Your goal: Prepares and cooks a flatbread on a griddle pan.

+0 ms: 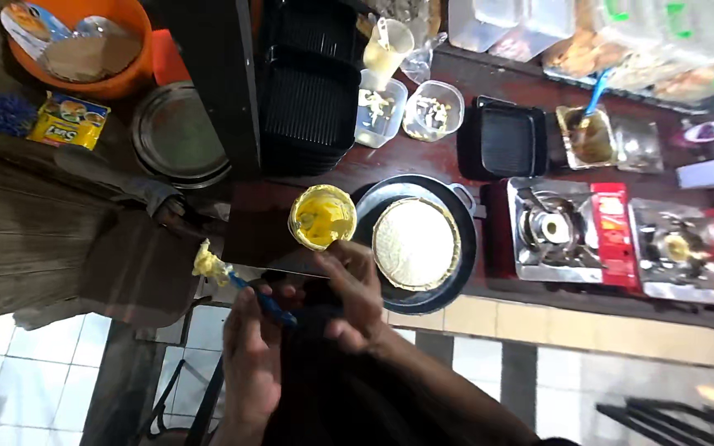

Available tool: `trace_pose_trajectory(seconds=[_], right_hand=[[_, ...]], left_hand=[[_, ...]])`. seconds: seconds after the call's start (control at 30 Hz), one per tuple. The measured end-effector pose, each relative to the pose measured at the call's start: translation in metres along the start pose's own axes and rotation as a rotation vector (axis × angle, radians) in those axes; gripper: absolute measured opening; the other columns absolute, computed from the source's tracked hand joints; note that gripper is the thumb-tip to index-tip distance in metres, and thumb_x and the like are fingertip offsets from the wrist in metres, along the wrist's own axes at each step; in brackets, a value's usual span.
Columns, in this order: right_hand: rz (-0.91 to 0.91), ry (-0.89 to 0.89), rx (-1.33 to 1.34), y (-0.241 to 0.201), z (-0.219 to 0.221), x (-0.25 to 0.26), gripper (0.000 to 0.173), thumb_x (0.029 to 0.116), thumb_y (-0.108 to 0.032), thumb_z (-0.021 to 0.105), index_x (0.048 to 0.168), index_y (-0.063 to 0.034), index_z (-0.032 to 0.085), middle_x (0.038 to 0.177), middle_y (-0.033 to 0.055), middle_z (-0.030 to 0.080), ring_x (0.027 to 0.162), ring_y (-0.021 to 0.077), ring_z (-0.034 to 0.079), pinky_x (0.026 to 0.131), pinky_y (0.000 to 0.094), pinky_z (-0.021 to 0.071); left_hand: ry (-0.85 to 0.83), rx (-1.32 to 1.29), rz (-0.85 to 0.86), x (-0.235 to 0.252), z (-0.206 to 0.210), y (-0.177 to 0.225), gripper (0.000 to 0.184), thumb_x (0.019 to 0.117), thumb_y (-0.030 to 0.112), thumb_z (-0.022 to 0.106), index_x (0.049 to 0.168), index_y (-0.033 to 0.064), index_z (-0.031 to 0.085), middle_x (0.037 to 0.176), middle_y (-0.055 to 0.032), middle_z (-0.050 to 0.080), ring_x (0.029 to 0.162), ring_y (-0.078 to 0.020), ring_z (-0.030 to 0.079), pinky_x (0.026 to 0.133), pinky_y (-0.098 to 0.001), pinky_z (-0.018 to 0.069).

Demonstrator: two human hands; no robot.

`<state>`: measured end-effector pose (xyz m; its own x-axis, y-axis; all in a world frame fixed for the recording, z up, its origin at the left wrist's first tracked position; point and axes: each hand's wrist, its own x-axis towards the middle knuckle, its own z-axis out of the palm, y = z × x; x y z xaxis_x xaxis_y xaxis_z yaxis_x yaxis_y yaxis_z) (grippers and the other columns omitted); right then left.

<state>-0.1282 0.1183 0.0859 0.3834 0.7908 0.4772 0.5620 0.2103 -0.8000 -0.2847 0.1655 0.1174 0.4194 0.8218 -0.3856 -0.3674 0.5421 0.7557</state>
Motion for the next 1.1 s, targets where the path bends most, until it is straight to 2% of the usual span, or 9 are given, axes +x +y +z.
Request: trace_pose_trajectory(seconds=[0.07,0.13,0.3,0.5,0.6,0.67,0.87,1.0,1.1], right_hand=[[0.06,-0.025,-0.185,0.024,-0.018,0.027,0.03,0.1025,-0.036,0.058,0.123,-0.0208,0.074,0.108,0.0022,0.07,0.101,0.015,0.064,0.087,0.0377,0.0539],[0.091,-0.222,-0.386,0.047,-0.03,0.054,0.022,0.0983,-0.024,0.067,0.117,-0.0236,0.078,0.103,0.0004,0.072,0.095,0.0185,0.063,0.082,0.0422,0.0489],[-0.313,-0.63,-0.559,0.077,-0.034,0.083,0.027,0.0996,-0.016,0.063,0.117,-0.0308,0.077,0.112,-0.0026,0.072,0.101,0.0195,0.064,0.086,0.0412,0.0478],[-0.614,-0.797,-0.572,0.099,-0.046,0.097,0.021,0.101,-0.015,0.06,0.103,-0.0254,0.078,0.112,-0.0029,0.073,0.103,0.0209,0.063,0.088,0.0409,0.0463],[-0.709,-0.876,-0.582,0.101,-0.044,0.101,0.022,0.1036,-0.017,0.058,0.114,-0.0257,0.075,0.114,-0.0034,0.073,0.104,0.0201,0.064,0.091,0.0417,0.0472],[-0.751,-0.906,-0.563,0.1,-0.04,0.103,0.026,0.1036,-0.015,0.056,0.118,-0.0262,0.074,0.114,-0.0031,0.073,0.103,0.0197,0.065,0.092,0.0417,0.047],[-0.79,-0.946,-0.492,0.103,-0.043,0.117,0.025,0.1006,-0.006,0.056,0.104,-0.0189,0.077,0.106,-0.0005,0.074,0.102,0.0211,0.067,0.09,0.0418,0.0492],[-0.643,-0.853,-0.641,0.107,-0.048,0.124,0.018,0.1029,-0.017,0.057,0.1,-0.0096,0.072,0.098,0.0059,0.07,0.091,0.0233,0.066,0.079,0.0401,0.0502],[-0.539,-0.905,-0.822,0.093,-0.038,0.118,0.015,0.1004,-0.009,0.055,0.094,-0.0034,0.068,0.088,0.0109,0.065,0.084,0.0274,0.064,0.076,0.0432,0.0481]], left_hand=[[0.001,0.077,0.023,0.014,-0.014,0.004,0.035,0.1124,0.028,0.033,0.106,0.0076,0.06,0.082,-0.002,0.067,0.076,-0.0158,0.069,0.077,-0.0347,0.0621],[0.0,0.16,0.022,0.021,-0.024,0.006,0.034,0.1125,0.024,0.032,0.106,0.0046,0.058,0.072,0.0001,0.061,0.064,-0.0126,0.065,0.067,-0.0306,0.0614],[-0.006,0.296,-0.037,0.028,-0.036,0.005,0.032,0.1119,0.023,0.033,0.109,0.005,0.059,0.07,0.0029,0.055,0.054,-0.0082,0.054,0.053,-0.0245,0.054],[-0.08,0.426,-0.031,0.032,-0.045,0.005,0.03,0.1118,0.021,0.035,0.113,0.0026,0.059,0.066,0.0033,0.054,0.051,-0.0095,0.056,0.049,-0.027,0.0558],[-0.094,0.482,-0.044,0.033,-0.046,0.006,0.03,0.1117,0.021,0.037,0.116,0.0027,0.059,0.068,0.0033,0.056,0.05,-0.0083,0.055,0.045,-0.0248,0.0533],[-0.093,0.502,-0.058,0.033,-0.045,0.007,0.029,0.1116,0.021,0.037,0.117,0.0028,0.059,0.069,0.0032,0.057,0.049,-0.0077,0.054,0.044,-0.0235,0.0516],[-0.088,0.549,-0.065,0.036,-0.046,0.011,0.028,0.1107,0.022,0.04,0.116,0.0045,0.062,0.071,0.0043,0.055,0.05,-0.0047,0.047,0.043,-0.0193,0.0414],[-0.078,0.636,-0.022,0.037,-0.048,0.011,0.026,0.1103,0.021,0.043,0.116,0.0059,0.063,0.072,0.0046,0.056,0.051,-0.0039,0.049,0.044,-0.0181,0.0432],[-0.112,0.759,0.021,0.04,-0.048,0.008,0.028,0.1091,0.024,0.046,0.118,0.0063,0.065,0.075,0.0041,0.058,0.054,-0.0046,0.052,0.046,-0.0196,0.0453]])
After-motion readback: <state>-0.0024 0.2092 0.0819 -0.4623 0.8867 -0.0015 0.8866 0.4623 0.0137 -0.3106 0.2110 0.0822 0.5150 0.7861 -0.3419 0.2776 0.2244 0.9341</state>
